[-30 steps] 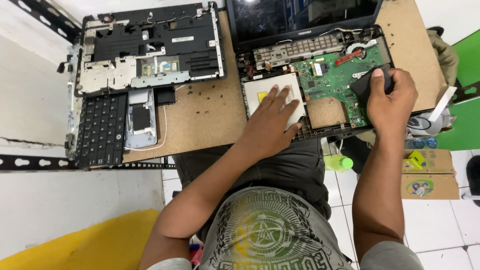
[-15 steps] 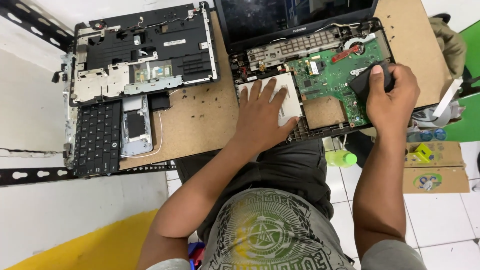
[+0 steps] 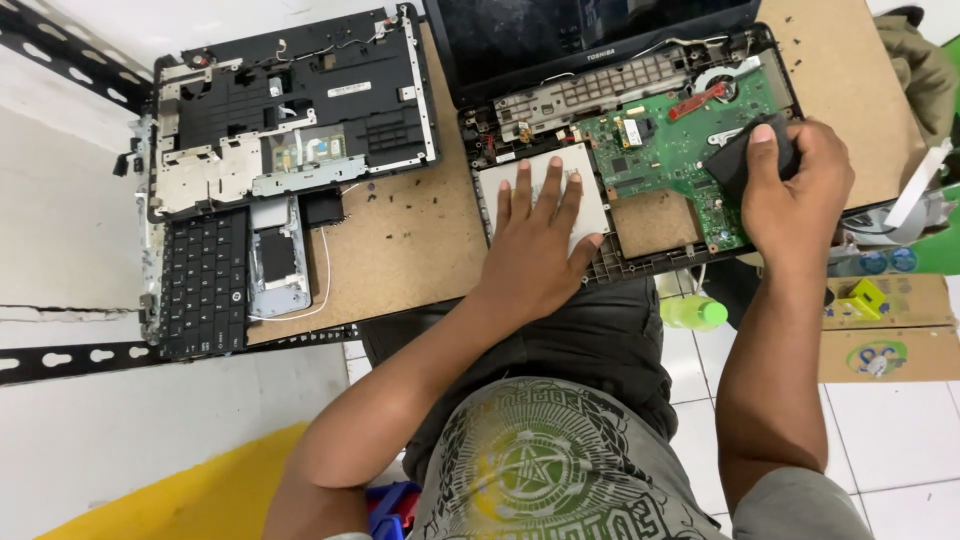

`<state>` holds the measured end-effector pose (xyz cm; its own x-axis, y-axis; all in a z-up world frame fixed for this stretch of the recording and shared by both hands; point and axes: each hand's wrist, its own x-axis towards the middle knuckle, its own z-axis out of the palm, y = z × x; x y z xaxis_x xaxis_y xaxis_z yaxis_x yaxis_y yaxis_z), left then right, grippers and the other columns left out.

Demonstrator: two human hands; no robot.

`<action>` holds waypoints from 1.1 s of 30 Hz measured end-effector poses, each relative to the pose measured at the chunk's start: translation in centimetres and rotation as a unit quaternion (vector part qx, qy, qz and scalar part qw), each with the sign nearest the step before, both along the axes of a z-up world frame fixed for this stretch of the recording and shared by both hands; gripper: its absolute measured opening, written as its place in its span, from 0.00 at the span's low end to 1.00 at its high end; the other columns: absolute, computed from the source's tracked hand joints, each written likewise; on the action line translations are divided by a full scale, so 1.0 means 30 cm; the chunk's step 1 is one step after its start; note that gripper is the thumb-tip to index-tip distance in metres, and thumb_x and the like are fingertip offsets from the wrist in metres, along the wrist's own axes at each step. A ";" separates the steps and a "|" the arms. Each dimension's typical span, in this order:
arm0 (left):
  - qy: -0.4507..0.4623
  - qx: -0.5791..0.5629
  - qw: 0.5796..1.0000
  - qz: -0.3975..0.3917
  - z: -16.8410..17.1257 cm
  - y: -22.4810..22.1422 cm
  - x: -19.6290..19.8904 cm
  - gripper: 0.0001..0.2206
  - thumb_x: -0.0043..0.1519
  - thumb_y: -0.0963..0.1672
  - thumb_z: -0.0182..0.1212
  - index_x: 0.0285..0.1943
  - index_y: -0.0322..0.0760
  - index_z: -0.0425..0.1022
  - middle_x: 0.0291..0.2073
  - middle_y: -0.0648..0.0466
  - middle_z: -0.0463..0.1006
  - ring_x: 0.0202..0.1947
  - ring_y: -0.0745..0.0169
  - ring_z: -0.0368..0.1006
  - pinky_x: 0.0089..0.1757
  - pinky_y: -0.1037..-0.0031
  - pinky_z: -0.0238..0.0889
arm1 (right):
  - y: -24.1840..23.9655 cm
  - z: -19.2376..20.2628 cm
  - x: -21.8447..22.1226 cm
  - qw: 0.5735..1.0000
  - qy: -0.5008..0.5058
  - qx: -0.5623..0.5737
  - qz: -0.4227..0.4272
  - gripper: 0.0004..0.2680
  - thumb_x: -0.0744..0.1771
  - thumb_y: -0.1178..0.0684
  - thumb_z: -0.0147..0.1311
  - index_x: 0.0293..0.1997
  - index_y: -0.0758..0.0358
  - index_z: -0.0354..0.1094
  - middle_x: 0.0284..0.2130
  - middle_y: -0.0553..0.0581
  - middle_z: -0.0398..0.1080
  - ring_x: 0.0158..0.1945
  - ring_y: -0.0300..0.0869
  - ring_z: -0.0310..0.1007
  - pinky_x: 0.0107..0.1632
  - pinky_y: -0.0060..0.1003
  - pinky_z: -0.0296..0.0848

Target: Disassembling a laptop to access and repair the motherboard and internal components.

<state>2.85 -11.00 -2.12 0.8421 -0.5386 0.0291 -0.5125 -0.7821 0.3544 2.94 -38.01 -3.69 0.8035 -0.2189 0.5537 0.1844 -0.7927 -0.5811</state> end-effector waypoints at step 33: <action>0.011 -0.195 0.969 0.150 0.123 0.058 -0.059 0.21 0.59 0.47 0.55 0.62 0.40 0.64 0.68 0.41 0.49 0.68 0.37 0.40 0.61 0.48 0.37 | 0.019 0.035 -0.013 0.999 0.030 0.034 -0.010 0.12 0.74 0.54 0.50 0.32 0.65 0.57 0.27 0.55 0.57 0.34 0.45 0.56 0.35 0.41 0.51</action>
